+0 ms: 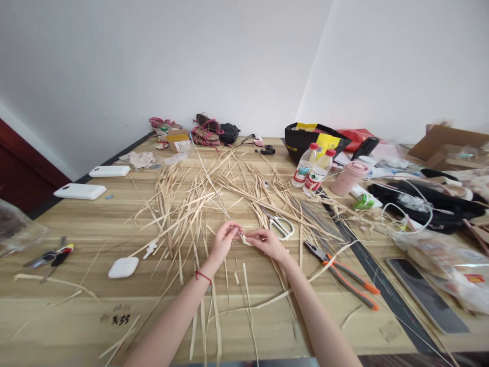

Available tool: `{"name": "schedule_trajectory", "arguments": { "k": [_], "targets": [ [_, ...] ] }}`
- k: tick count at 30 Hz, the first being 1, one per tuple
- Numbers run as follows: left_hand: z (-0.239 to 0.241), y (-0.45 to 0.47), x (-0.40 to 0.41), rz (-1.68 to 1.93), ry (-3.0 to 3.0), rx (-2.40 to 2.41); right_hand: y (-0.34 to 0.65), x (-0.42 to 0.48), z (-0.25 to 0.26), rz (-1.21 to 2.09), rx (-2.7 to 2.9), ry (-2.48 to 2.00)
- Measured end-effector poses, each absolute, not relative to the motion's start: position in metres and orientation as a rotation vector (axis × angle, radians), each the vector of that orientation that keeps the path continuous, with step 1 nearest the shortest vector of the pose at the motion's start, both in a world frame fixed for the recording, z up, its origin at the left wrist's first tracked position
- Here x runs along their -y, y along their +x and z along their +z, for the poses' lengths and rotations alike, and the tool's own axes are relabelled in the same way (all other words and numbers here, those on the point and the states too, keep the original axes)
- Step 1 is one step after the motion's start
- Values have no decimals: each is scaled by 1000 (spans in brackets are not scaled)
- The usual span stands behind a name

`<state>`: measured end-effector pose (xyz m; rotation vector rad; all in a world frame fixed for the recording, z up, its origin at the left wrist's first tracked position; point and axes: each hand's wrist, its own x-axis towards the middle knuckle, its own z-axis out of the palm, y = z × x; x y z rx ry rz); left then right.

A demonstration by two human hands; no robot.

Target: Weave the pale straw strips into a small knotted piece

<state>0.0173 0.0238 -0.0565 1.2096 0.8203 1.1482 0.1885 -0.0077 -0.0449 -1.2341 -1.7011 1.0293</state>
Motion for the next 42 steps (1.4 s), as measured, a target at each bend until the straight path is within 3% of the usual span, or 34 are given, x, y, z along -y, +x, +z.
{"name": "schedule_trajectory", "arguments": {
  "k": [42],
  "targets": [
    [-51,17,-20,1120,1449,-859,184,12,-34,1152,1676,-1206]
  ]
}}
